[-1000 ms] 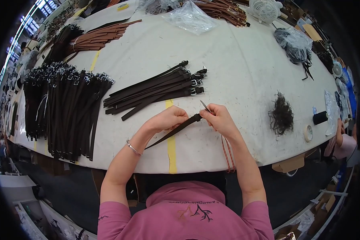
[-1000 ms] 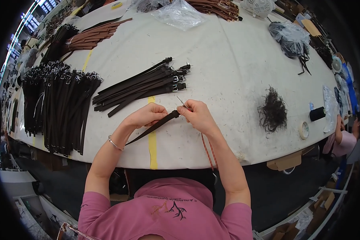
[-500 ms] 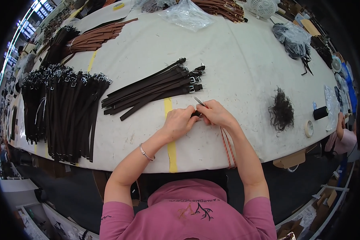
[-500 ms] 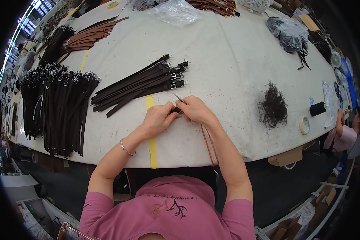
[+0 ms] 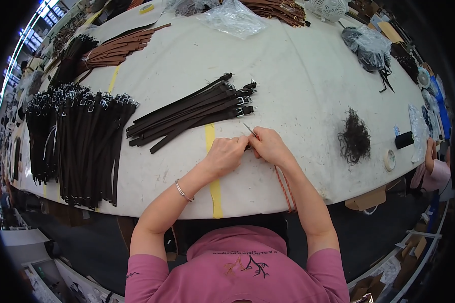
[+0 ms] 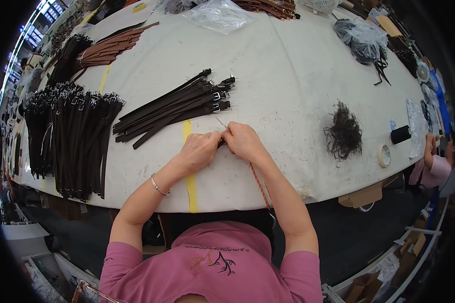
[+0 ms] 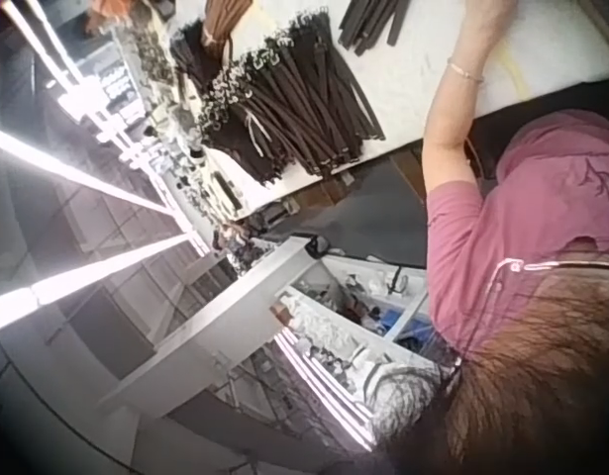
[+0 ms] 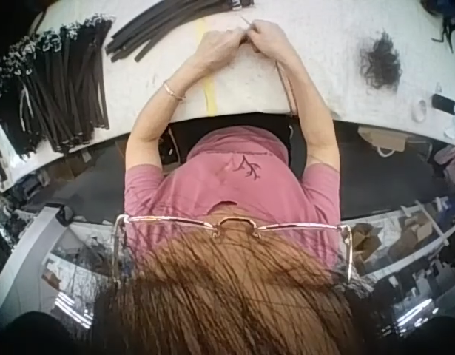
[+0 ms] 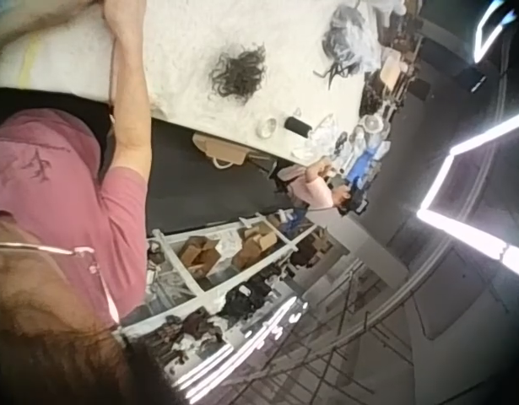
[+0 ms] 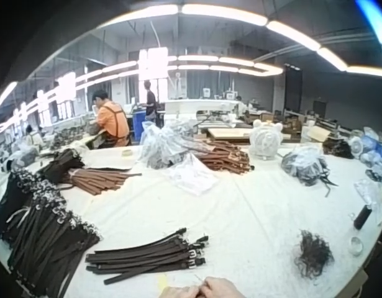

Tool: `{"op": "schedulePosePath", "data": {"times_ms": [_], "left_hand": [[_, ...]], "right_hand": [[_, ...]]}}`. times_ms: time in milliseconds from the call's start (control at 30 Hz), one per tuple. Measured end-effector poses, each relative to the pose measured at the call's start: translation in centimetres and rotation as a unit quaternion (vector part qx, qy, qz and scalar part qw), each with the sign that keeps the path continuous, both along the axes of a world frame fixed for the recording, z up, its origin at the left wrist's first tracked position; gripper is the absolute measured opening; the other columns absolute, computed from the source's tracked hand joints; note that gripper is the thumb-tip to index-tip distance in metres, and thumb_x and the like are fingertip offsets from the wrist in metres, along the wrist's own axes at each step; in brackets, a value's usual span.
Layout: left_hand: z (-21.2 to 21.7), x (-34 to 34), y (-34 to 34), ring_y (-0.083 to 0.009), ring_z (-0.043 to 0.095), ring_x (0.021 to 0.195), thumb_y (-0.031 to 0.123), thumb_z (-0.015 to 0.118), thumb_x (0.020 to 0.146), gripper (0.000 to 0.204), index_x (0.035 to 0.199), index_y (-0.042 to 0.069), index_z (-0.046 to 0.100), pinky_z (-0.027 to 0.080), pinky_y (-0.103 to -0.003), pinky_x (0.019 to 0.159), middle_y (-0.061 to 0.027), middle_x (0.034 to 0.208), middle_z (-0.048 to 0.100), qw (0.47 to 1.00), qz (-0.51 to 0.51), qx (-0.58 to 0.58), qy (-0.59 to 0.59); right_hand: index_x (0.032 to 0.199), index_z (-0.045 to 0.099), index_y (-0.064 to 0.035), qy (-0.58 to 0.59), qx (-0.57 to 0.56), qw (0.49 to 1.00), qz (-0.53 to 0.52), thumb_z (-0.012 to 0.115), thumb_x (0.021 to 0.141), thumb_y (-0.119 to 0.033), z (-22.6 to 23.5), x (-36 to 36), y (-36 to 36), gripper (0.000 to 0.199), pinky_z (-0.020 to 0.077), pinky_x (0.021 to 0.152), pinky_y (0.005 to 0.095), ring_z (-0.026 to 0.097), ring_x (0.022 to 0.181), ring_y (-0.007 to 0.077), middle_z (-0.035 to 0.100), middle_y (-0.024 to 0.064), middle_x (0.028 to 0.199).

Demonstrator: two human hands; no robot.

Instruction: Manually attaching buckles and trimming excess leather from belts at a workshop table.

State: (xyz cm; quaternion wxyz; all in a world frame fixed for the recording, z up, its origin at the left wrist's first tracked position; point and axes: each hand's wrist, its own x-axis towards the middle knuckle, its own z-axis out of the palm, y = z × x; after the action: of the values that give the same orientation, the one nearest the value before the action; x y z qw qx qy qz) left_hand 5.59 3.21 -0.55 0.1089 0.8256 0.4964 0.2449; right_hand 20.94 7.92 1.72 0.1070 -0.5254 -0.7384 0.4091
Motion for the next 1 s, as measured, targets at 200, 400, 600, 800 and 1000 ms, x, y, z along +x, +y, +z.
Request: {"op": "schedulePosePath", "data": {"times_ms": [200,400,600,800,1000], "left_hand": [[-0.3,-0.6,0.0,-0.0294,0.057,0.052,0.004,0.054,0.076,0.004,0.078,0.000,0.052,0.044,-0.036,0.049,-0.0159,0.060,0.058,0.981,0.054,-0.046,-0.179],[1.7,-1.3,0.7,-0.0248,0.052,0.046,0.004,0.050,0.080,0.008,0.077,-0.002,0.053,0.042,-0.031,0.047,-0.0151,0.056,0.056,0.911,0.085,-0.286,-0.286],[1.1,-1.3,0.8,-0.0284,0.055,0.053,0.008,0.050,0.083,0.011,0.077,-0.001,0.052,0.042,-0.036,0.052,-0.0156,0.059,0.056,0.933,0.062,-0.251,-0.250],[0.2,-1.2,0.5,-0.0353,0.056,0.065,0.009,0.049,0.084,0.007,0.083,0.002,0.050,0.042,-0.043,0.059,-0.0163,0.066,0.058,0.962,0.049,-0.173,-0.206],[0.2,-0.9,0.2,-0.0351,0.056,0.065,0.011,0.047,0.085,0.007,0.085,0.003,0.049,0.042,-0.044,0.059,-0.0160,0.067,0.058,0.973,0.047,-0.142,-0.178]], "right_hand": [[0.095,0.048,-0.0015,-0.015,0.049,0.998,-0.031,0.051,0.087,-0.029,1.7,0.6,-1.9,0.028,0.0450,0.064,0.0421,0.060,0.073,0.0344,0.062,0.0176,0.077],[0.093,0.046,-0.0036,-0.081,0.181,0.979,0.041,0.052,0.087,-0.025,1.2,1.5,-4.5,0.023,0.0461,0.059,0.0440,0.061,0.066,0.0355,0.061,0.0162,0.072],[0.086,0.048,-0.0039,-0.125,0.252,0.956,0.077,0.054,0.084,-0.018,1.4,0.8,-4.9,0.016,0.0469,0.052,0.0418,0.061,0.059,0.0325,0.060,0.0137,0.068],[0.086,0.050,-0.0051,-0.135,0.271,0.948,0.096,0.054,0.082,-0.015,1.5,0.6,-4.7,0.011,0.0460,0.049,0.0396,0.061,0.057,0.0301,0.060,0.0128,0.067],[0.086,0.050,-0.0057,-0.170,0.272,0.939,0.122,0.051,0.080,-0.011,1.7,0.5,-4.3,0.008,0.0460,0.049,0.0389,0.061,0.057,0.0288,0.059,0.0121,0.066]]}}
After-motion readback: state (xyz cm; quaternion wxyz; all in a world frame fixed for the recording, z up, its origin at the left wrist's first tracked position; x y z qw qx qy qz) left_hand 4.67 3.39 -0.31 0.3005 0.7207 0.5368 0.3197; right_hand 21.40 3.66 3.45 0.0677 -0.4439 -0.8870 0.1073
